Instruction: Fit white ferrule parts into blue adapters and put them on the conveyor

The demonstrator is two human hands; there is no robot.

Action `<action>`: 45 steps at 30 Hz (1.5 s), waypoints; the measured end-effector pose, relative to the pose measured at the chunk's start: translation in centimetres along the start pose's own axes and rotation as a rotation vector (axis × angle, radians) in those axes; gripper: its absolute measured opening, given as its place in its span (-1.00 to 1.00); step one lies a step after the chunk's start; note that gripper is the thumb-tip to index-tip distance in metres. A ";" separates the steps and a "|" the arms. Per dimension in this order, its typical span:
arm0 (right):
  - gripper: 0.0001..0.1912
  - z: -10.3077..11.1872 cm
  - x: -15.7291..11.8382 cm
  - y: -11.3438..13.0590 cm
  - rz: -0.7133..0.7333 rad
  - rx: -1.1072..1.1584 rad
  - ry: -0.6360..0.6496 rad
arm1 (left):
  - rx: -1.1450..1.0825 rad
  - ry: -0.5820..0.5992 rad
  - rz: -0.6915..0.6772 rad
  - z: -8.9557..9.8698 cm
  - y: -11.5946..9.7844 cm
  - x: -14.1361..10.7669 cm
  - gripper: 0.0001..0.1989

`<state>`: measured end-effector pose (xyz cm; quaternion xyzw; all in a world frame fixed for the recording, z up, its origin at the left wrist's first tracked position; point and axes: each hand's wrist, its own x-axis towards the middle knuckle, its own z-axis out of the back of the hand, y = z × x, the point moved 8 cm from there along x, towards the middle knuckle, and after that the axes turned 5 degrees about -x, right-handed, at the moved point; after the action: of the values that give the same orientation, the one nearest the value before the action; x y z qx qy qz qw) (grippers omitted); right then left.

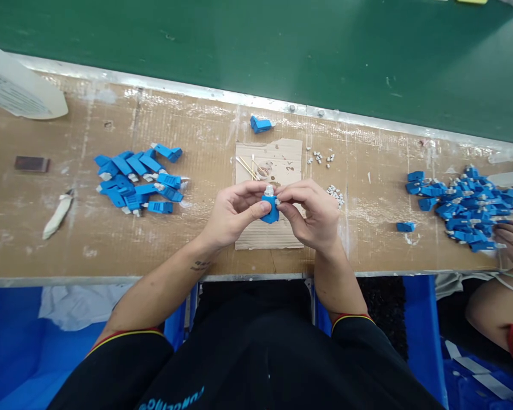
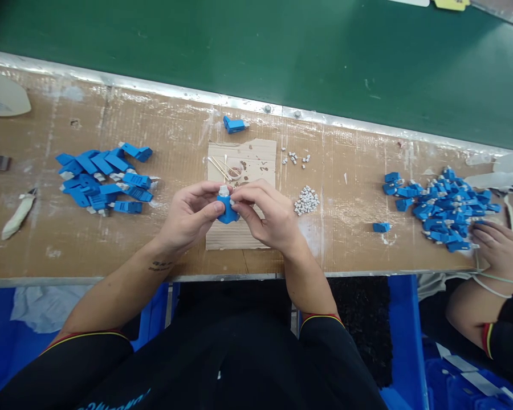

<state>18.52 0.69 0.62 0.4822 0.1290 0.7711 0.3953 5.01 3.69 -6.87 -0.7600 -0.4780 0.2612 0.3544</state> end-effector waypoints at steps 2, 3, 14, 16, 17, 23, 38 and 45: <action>-0.85 0.0 0.0 0.0 0.002 -0.001 0.003 | 0.006 -0.006 0.001 0.0 0.0 0.0 -0.63; -0.84 0.0 0.0 0.0 0.001 -0.001 0.009 | 0.011 -0.010 0.000 0.1 0.0 0.0 -0.63; -0.81 0.1 0.1 -0.1 -0.017 0.097 0.038 | 0.100 -0.028 -0.021 -0.5 -1.2 -0.2 -0.62; -0.84 0.1 0.1 -0.1 -0.025 0.109 0.032 | 0.117 -0.016 -0.030 -0.6 -1.4 -0.3 -0.62; -0.84 0.1 0.1 -0.1 -0.029 0.118 0.025 | 0.124 -0.012 -0.035 -0.6 -1.4 -0.3 -0.62; -0.85 -0.1 0.0 -0.6 -0.084 0.231 -0.015 | 0.139 0.013 -0.046 -0.6 -1.6 -0.4 -0.65; -0.75 -0.6 -0.1 -1.8 -0.291 0.496 0.158 | 0.086 0.030 -0.046 -1.5 -1.7 -0.8 -0.63; -0.73 -0.8 -0.3 -1.8 -0.278 0.410 0.177 | 0.078 0.030 -0.041 -1.7 -1.7 -1.0 -0.65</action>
<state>18.82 1.79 -0.98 0.4605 0.3816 0.7064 0.3786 4.93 2.79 -4.46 -0.7396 -0.4776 0.2609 0.3960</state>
